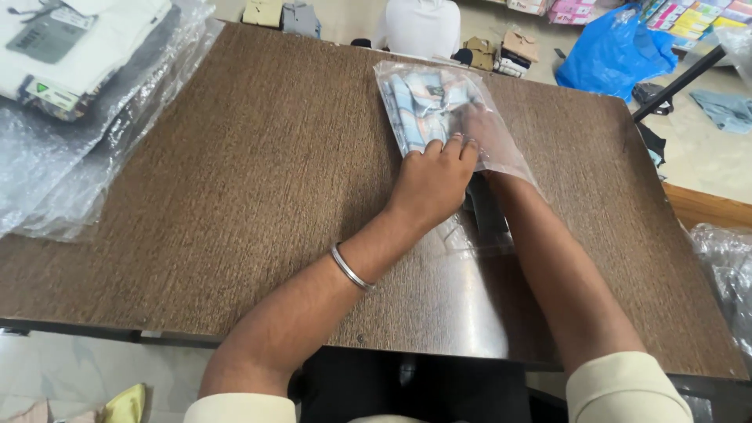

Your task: The person folds a plaid short-sleeve shirt on a table, smoothing the fabric and squaring the folds by hand. They tuck the collar and hang tag, wrap the folded shirt in a clear plastic poly bag, fold the bag edges over, and press down on the wrapped shirt with both hands.

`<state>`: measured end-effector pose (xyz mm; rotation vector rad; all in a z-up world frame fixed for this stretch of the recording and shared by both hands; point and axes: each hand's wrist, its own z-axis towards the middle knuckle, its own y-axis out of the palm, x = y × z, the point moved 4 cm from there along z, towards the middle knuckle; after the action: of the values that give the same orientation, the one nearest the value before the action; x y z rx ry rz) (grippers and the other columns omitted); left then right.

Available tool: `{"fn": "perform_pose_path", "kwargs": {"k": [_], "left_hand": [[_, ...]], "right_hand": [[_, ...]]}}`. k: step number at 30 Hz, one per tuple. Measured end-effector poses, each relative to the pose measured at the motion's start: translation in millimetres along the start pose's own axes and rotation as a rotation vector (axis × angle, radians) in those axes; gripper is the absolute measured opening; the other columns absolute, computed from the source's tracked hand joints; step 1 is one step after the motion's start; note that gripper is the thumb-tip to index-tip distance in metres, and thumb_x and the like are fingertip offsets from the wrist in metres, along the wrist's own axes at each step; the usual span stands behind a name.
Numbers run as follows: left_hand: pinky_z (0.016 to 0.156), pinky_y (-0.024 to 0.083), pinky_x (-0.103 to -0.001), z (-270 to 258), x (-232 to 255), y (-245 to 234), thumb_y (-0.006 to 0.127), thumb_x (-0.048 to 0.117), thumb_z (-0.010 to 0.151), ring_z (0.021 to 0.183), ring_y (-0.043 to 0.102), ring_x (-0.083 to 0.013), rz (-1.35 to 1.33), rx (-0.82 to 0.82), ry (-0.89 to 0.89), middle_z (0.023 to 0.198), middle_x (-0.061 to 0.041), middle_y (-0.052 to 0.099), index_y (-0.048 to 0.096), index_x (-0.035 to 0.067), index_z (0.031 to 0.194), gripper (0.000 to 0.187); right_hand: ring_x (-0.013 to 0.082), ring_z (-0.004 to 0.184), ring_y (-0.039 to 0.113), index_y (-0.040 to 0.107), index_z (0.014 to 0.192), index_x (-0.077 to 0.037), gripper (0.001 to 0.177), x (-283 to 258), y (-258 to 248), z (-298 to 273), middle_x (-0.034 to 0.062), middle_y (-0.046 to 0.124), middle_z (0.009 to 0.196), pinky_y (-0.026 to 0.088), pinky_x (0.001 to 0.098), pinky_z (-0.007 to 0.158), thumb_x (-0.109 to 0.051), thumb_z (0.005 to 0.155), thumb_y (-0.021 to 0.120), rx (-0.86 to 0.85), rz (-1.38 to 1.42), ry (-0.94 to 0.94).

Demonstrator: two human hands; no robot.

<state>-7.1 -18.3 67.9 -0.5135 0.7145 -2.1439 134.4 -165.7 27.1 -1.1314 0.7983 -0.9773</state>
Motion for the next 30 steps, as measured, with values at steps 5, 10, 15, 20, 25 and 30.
{"fn": "perform_pose_path", "kwargs": {"k": [5,10,15,20,25,30], "left_hand": [[0.064,0.057,-0.037,1,-1,-1,0.064,0.015,0.085,0.086,0.071,-0.0219,0.016,-0.016,0.004,0.105,-0.005,0.072,0.068,0.007,0.118,0.034],[0.063,0.057,-0.037,2,0,-2,0.064,0.014,0.083,0.085,0.071,-0.0213,0.027,-0.074,-0.013,0.102,-0.004,0.072,0.069,0.009,0.113,0.031],[0.059,0.057,-0.036,1,1,2,0.066,0.014,0.079,0.082,0.072,-0.0219,0.03,-0.071,-0.004,0.1,-0.005,0.071,0.066,0.011,0.1,0.021],[0.059,0.056,-0.037,-2,-1,7,0.068,0.015,0.081,0.08,0.071,-0.0218,0.002,-0.085,-0.028,0.09,-0.003,0.069,0.064,0.013,0.097,0.016],[0.063,0.058,-0.041,-9,-3,15,0.066,0.016,0.087,0.087,0.071,-0.0242,0.047,-0.264,-0.09,0.098,-0.006,0.07,0.067,0.013,0.107,0.02],[0.092,0.046,-0.068,-17,-10,39,0.06,0.028,0.088,0.132,0.046,-0.0431,0.232,-0.626,-0.168,0.157,-0.017,0.042,0.04,0.021,0.151,0.067]], "right_hand": [[0.0481,0.119,0.056,0.059,0.125,0.005,0.049,21,28,26,0.0317,0.059,0.127,0.046,0.0515,0.102,-0.04,0.106,0.059,0.144,0.171,0.079],[0.0506,0.126,0.051,0.055,0.14,0.004,0.061,-3,1,35,0.0347,0.055,0.135,0.041,0.0513,0.107,-0.044,0.103,0.053,0.194,0.15,-0.01],[0.0419,0.146,0.042,0.056,0.145,0.001,0.083,16,35,50,0.0301,0.05,0.152,0.03,0.0452,0.123,-0.067,0.111,0.024,-0.158,-0.193,0.272],[0.0463,0.145,0.029,0.04,0.155,-0.006,0.078,-15,2,33,0.0276,0.042,0.152,0.018,0.0487,0.118,-0.062,0.101,0.032,-0.024,-0.055,0.218],[0.0477,0.146,0.032,0.037,0.158,-0.005,0.074,-15,-8,32,0.0293,0.041,0.156,0.021,0.0474,0.122,-0.056,0.104,0.04,0.063,0.072,0.036],[0.0461,0.142,0.038,0.041,0.154,-0.006,0.074,-34,-32,29,0.0284,0.046,0.151,0.027,0.0471,0.118,-0.058,0.103,0.03,-0.034,0.064,0.269]]}}
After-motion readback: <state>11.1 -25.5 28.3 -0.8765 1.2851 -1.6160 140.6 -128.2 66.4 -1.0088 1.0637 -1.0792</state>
